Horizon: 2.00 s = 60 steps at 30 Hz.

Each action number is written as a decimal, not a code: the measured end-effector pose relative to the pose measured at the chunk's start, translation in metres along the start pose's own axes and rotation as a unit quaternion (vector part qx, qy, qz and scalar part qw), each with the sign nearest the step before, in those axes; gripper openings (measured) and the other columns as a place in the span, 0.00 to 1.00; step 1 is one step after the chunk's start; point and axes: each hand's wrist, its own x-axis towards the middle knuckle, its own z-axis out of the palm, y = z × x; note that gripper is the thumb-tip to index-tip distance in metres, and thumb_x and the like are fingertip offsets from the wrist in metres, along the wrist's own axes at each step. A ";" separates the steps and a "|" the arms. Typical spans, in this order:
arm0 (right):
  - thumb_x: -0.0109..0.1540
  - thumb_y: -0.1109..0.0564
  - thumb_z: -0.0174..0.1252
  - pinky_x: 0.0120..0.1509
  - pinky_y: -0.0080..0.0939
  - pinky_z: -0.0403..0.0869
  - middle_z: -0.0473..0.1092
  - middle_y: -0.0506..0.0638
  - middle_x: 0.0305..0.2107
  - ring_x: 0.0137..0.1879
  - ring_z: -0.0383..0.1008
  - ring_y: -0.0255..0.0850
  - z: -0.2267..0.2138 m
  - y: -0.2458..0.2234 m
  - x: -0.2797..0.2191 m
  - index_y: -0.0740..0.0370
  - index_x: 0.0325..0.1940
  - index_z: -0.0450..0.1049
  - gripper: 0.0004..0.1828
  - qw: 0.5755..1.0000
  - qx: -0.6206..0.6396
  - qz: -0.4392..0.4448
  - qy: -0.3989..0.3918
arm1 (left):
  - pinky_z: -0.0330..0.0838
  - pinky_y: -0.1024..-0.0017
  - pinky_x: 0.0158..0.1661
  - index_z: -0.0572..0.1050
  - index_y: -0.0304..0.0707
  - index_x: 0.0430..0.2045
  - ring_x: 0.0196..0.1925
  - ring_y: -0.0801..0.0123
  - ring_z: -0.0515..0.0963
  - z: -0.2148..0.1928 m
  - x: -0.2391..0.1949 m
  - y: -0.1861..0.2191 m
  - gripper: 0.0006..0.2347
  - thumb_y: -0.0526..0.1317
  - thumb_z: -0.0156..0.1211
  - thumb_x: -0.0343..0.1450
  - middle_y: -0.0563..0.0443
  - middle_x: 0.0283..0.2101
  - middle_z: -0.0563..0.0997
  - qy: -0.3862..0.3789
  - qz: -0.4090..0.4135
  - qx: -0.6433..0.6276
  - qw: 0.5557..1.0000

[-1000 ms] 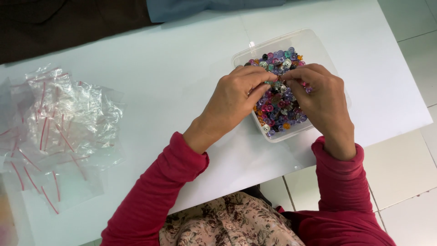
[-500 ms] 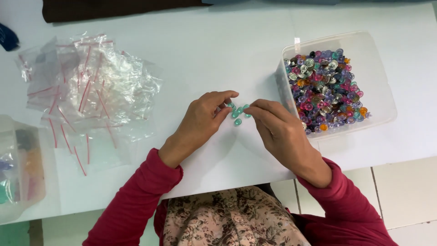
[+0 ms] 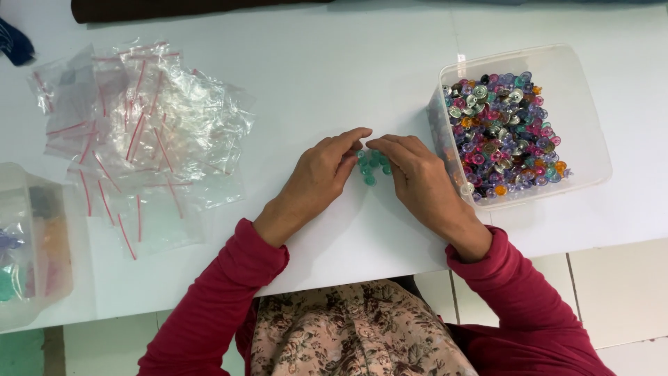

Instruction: The person sorts colorful beads from a container, selects purple and green beads, and places them into small plastic bags. The bags are sealed and set aside on the table.

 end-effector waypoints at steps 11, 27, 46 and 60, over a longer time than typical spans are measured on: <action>0.64 0.73 0.54 0.50 0.46 0.79 0.76 0.59 0.44 0.50 0.79 0.53 -0.046 -0.026 -0.027 0.64 0.48 0.81 0.14 0.995 0.040 -0.056 0.072 | 0.79 0.66 0.44 0.77 0.38 0.49 0.47 0.59 0.83 -0.015 0.034 0.049 0.10 0.29 0.55 0.75 0.46 0.44 0.82 0.048 0.090 -0.034 0.994; 0.68 0.74 0.53 0.51 0.45 0.77 0.78 0.62 0.43 0.44 0.79 0.52 -0.159 0.106 -0.042 0.71 0.51 0.82 0.13 0.978 -0.172 0.117 0.021 | 0.76 0.54 0.31 0.81 0.32 0.41 0.39 0.50 0.77 0.137 0.147 0.086 0.13 0.23 0.54 0.67 0.44 0.34 0.78 -0.107 0.186 0.112 0.970; 0.60 0.58 0.65 0.46 0.40 0.80 0.78 0.60 0.34 0.42 0.81 0.48 -0.133 0.123 -0.022 0.63 0.44 0.84 0.11 0.907 -0.330 0.181 -0.189 | 0.78 0.63 0.29 0.76 0.26 0.21 0.38 0.52 0.76 0.160 0.153 0.065 0.02 0.26 0.62 0.65 0.39 0.35 0.73 -0.030 0.165 0.147 0.975; 0.63 0.73 0.52 0.45 0.40 0.73 0.74 0.56 0.42 0.32 0.72 0.43 -0.155 0.113 -0.033 0.62 0.49 0.82 0.18 0.987 -0.102 0.123 0.029 | 0.77 0.58 0.31 0.84 0.35 0.36 0.41 0.50 0.78 0.147 0.160 0.069 0.13 0.21 0.57 0.65 0.45 0.35 0.79 -0.056 0.135 0.145 0.978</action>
